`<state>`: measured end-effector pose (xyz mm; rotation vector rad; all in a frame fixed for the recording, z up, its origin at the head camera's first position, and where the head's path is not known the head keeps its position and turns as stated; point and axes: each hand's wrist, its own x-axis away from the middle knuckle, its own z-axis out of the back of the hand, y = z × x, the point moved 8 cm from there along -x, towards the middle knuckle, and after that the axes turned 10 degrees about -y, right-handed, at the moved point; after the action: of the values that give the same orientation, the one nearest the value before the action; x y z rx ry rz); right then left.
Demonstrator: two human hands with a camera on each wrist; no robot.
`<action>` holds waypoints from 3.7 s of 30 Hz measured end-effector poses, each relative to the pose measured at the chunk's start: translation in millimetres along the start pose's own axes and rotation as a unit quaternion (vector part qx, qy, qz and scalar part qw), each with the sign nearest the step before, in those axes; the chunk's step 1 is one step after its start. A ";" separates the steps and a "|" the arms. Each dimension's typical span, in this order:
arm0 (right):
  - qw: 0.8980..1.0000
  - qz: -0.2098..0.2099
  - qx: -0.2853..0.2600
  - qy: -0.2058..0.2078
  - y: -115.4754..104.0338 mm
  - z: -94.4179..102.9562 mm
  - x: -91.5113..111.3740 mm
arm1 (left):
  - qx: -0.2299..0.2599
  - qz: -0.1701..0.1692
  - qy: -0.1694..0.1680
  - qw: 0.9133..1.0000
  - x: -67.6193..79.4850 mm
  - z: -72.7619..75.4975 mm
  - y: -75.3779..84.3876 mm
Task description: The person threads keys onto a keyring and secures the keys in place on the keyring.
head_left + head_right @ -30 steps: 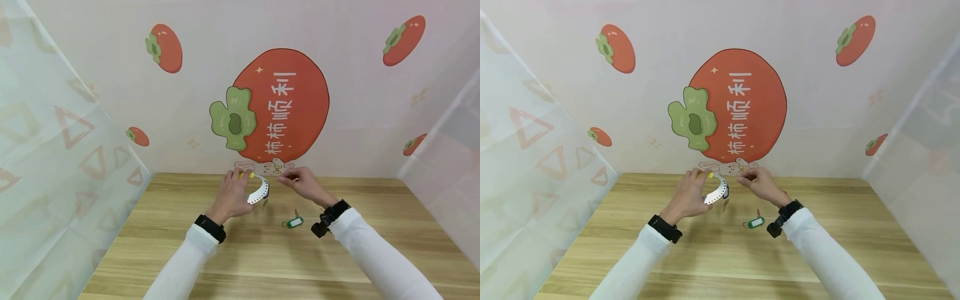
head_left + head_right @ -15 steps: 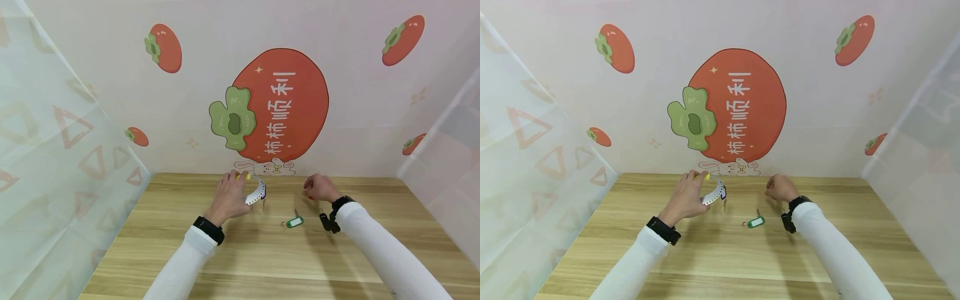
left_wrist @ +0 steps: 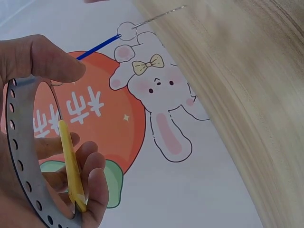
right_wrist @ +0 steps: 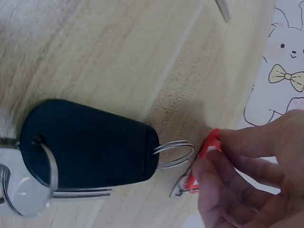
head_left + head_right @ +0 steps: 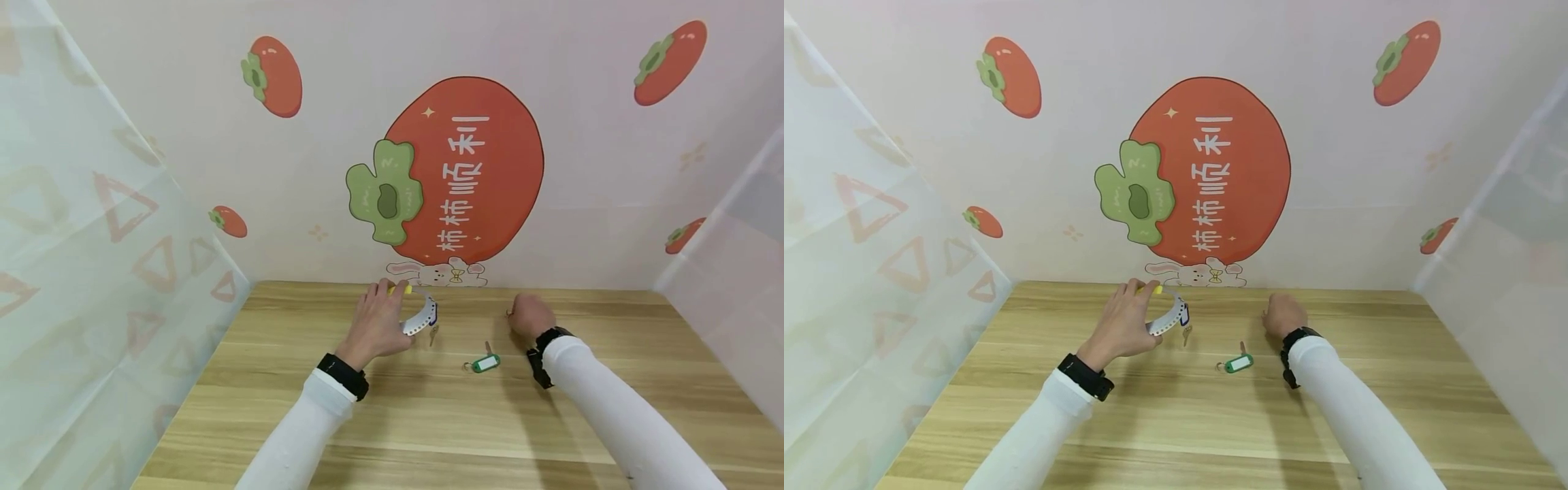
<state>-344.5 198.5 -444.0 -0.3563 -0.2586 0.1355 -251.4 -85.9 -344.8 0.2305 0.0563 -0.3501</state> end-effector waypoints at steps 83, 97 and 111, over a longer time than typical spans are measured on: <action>0.947 0.269 -0.161 0.077 -163.7 49.1 91.4 | -0.061 -0.015 0.055 0.997 0.9 22.1 27.5; 0.933 0.312 -0.058 0.168 -173.3 51.4 102.6 | -0.001 -0.007 0.032 0.999 -0.3 19.0 22.3; 0.909 0.229 -0.346 0.031 -142.5 36.0 83.1 | 0.059 0.013 0.050 0.997 0.6 22.9 17.6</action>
<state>-262.5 92.6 -341.2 -1.1299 -0.1485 0.5007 -244.3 -75.4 -318.8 0.3663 0.1320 -0.3152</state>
